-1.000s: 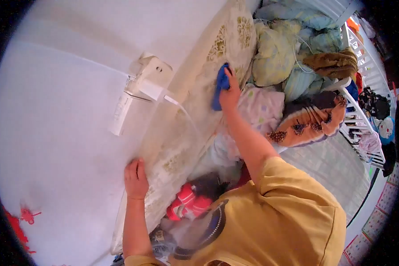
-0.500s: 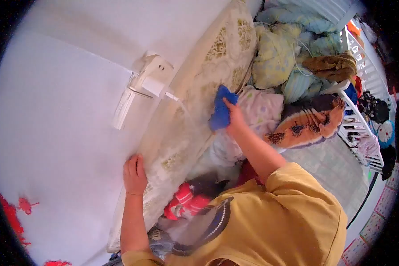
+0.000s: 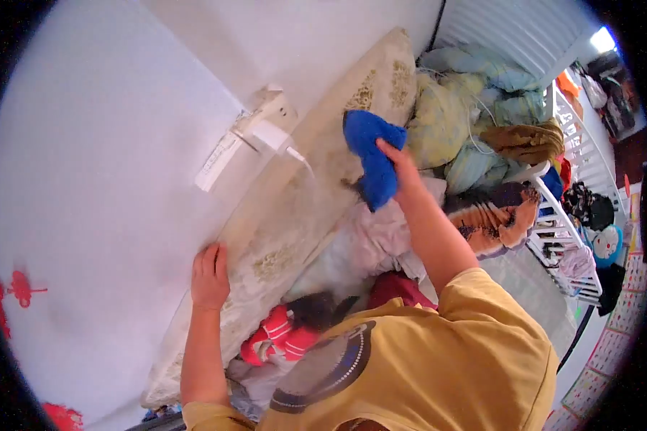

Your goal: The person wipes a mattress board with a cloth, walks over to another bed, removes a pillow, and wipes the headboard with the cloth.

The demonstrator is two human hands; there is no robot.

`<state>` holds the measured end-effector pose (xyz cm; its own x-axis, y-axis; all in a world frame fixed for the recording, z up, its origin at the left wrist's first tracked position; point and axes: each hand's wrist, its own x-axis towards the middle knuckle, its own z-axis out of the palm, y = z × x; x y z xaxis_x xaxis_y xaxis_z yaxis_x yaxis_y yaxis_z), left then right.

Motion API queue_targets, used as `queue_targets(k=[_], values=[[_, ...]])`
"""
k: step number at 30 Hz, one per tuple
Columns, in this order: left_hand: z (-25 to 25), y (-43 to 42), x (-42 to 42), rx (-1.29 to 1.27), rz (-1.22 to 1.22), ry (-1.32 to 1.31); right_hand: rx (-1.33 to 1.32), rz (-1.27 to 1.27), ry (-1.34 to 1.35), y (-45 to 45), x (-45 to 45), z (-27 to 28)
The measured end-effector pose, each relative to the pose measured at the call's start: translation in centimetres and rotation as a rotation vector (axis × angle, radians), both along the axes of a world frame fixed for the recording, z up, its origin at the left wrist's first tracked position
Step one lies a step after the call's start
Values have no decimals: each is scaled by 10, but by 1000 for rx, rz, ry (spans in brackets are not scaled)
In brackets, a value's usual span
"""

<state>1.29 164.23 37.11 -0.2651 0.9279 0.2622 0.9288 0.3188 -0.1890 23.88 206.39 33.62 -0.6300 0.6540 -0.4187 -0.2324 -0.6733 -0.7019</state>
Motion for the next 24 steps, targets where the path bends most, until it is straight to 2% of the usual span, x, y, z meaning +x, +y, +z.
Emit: queue_targets(k=[3, 6, 7, 9, 11, 14, 17, 19, 21, 24], values=[[5, 1, 2, -7, 24, -49, 583, -29, -220, 26, -36, 20], [5, 1, 2, 10, 28, -81, 1380, -139, -452, 47, -70, 11], [7, 0, 4, 2, 37, -90, 1569, -212, -443, 33, -81, 13], [8, -1, 3, -4, 43, -103, 1701, -81, -436, 2, -100, -8], [8, -2, 3, -1, 37, -114, 1514, 228, -567, -64, -98, 26], [5, -3, 2, 17, 31, -90, 1784, 269, -178, -96, -105, 20], [1, -8, 1, -76, 107, -142, 1914, 392, -170, -77, -101, 39], [-11, -12, -4, -58, 94, -123, 1674, 721, -735, -52, -95, 75], [-13, -13, -4, -35, 91, -108, 1757, 262, -516, 1, -91, 35], [-12, -11, -1, 29, 85, -83, 1753, 106, -582, 19, -88, 27]])
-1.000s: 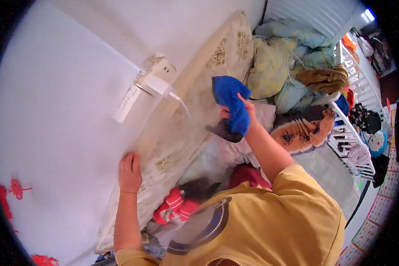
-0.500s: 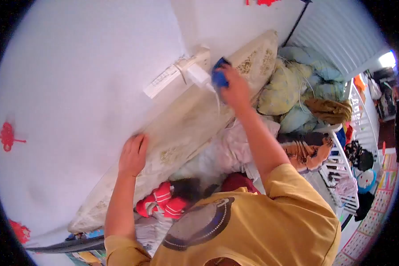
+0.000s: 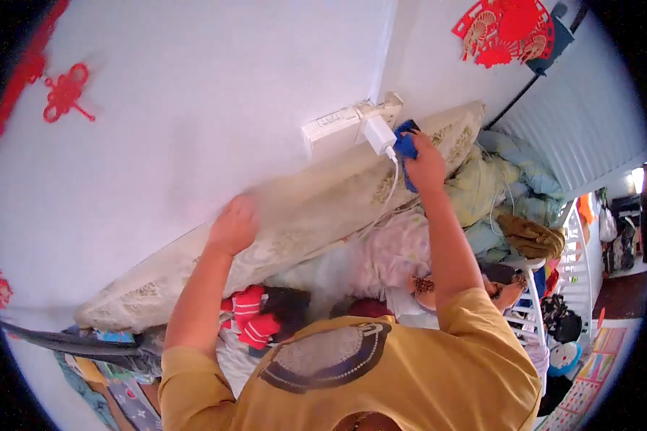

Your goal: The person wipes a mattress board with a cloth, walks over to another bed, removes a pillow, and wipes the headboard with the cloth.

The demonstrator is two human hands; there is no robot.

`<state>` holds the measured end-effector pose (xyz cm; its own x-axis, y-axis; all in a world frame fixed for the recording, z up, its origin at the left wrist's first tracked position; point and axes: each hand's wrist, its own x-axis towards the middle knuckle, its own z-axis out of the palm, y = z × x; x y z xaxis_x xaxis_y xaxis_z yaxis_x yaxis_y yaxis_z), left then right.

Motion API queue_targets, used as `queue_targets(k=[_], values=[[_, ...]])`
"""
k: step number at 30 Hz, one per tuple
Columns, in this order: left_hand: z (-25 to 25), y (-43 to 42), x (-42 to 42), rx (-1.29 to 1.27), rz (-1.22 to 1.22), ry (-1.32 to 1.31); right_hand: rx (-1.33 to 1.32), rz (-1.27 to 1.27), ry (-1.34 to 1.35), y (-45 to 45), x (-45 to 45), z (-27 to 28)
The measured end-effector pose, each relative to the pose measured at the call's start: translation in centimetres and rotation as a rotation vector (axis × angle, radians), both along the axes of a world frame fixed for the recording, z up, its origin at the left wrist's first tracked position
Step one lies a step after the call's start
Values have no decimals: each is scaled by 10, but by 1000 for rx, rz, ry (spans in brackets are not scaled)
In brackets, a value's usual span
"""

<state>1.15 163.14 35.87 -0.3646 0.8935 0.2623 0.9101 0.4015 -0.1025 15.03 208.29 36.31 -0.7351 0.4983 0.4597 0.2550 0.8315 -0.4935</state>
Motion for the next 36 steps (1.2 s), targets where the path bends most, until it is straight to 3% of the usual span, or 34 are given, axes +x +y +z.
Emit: queue_targets(k=[3, 8, 9, 11, 13, 16, 18, 21, 24, 27, 30, 36], values=[[0, 1, 2, 66, -41, 18, -193, -114, -463, -67, -18, 23], [-7, 0, -4, 94, -29, -65, 29, 427, -59, -104, -6, 6], [9, 6, 1, 91, -1, -147, 91, 440, -3, -91, -5, 3], [55, 23, 29, 88, 77, -316, 3, 141, -466, -67, 3, 26], [62, 18, 47, 99, 175, -394, -88, 57, -20, -31, 15, 11], [55, 0, 64, 204, 253, -413, -398, -194, 254, -19, 45, 27], [40, -8, 76, 265, 279, -323, -321, -16, 486, -41, 61, 50], [17, -12, 85, 336, 310, -160, -353, 179, 501, -82, 66, 83], [22, -2, 88, 448, 310, -183, -132, 221, 432, -115, 47, 129], [41, 7, 80, 470, 293, -196, 66, 112, 188, -138, 23, 159], [48, 10, 66, 453, 278, -184, 179, 88, -7, -146, -5, 145], [55, 55, 42, 419, 211, -220, 202, 190, -36, -193, -17, 144]])
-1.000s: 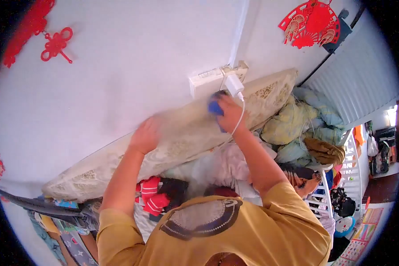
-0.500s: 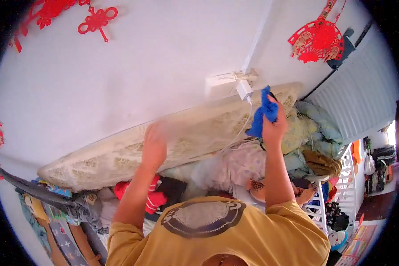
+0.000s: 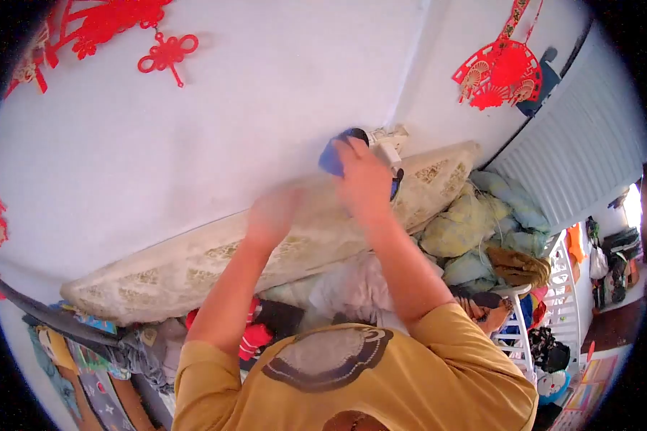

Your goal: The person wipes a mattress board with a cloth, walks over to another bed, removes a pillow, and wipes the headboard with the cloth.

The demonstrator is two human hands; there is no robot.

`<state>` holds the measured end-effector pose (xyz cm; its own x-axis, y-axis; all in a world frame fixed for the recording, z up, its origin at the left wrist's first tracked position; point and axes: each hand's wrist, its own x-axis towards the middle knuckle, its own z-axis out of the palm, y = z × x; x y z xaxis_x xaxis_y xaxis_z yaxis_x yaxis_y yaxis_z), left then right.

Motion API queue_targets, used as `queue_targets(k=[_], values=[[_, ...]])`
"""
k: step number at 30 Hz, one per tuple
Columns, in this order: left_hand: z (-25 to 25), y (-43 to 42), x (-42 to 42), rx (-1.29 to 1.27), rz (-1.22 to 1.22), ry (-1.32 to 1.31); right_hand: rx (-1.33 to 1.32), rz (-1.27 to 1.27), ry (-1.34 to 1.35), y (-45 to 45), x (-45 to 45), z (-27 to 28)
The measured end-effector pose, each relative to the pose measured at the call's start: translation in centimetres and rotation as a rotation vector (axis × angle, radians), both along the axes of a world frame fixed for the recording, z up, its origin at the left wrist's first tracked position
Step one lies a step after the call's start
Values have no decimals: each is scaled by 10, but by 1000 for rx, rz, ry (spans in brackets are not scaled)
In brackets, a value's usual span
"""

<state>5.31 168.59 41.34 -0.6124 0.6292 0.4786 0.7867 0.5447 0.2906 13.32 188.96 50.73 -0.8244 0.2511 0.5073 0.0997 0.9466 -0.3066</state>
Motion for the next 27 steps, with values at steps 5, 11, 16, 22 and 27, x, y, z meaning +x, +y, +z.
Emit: queue_targets(k=[5, 11, 16, 22, 27], values=[[-25, 17, -35, -210, -28, 66, -11, -161, 40, 43, 1, 0], [-12, 18, -26, 18, -146, 195, 50, 54, -119, -16, -13, -8], [-36, 13, -38, -134, -75, 95, -65, -29, 24, 19, 0, -6], [-51, 9, -42, -3, -144, 234, 198, -27, 61, 3, 3, 2], [-32, 18, -33, 32, -123, 255, 95, 53, 165, 57, -1, 6]])
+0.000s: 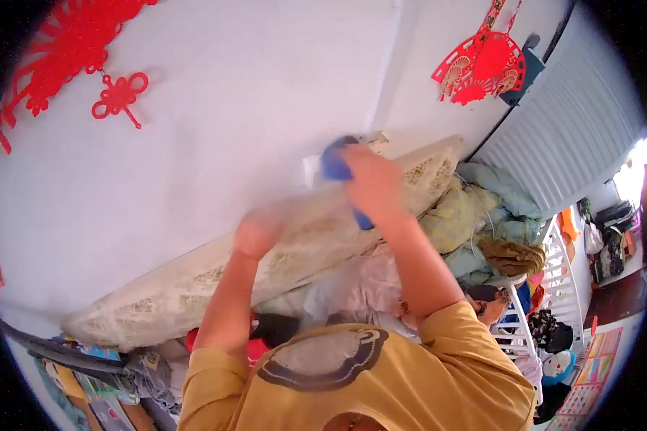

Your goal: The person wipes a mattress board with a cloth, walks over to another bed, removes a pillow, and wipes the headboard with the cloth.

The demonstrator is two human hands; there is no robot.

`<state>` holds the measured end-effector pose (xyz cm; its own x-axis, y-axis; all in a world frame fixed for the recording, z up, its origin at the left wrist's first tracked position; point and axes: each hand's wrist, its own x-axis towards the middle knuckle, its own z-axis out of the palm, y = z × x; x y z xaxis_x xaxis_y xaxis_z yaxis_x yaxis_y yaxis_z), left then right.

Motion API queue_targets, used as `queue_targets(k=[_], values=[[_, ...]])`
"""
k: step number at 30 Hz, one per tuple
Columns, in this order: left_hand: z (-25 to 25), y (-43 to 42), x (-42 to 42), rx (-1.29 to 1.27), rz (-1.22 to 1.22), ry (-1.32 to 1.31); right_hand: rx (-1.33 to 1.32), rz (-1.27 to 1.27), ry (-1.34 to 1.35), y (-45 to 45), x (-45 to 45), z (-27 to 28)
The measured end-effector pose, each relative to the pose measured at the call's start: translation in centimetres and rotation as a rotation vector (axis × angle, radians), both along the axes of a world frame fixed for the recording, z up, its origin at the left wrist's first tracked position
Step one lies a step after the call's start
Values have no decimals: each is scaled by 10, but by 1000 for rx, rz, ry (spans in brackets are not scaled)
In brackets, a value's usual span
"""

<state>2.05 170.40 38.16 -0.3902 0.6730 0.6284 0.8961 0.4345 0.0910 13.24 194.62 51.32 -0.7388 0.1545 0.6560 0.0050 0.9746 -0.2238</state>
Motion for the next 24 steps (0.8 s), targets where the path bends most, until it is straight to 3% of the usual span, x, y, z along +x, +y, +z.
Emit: queue_targets(k=[3, 7, 13, 16, 20, 23, 24], values=[[-4, -2, -2, -7, 2, 23, -155, -114, -329, 26, 9, 30], [1, -2, 1, 21, -10, 23, -84, -64, -233, 5, 9, 31], [-6, -5, -4, 23, 3, 21, -173, -102, -282, 52, 33, 46], [-5, -4, -1, 7, -3, 18, -443, -257, -353, 61, 65, 76], [-10, -4, -4, 27, -29, 17, -486, -464, -545, 108, 62, 40], [-12, -2, -4, 48, -15, 21, 25, -325, -181, 119, 45, 7], [-12, -2, -4, 43, -17, 27, 59, -194, -182, 119, 43, 15]])
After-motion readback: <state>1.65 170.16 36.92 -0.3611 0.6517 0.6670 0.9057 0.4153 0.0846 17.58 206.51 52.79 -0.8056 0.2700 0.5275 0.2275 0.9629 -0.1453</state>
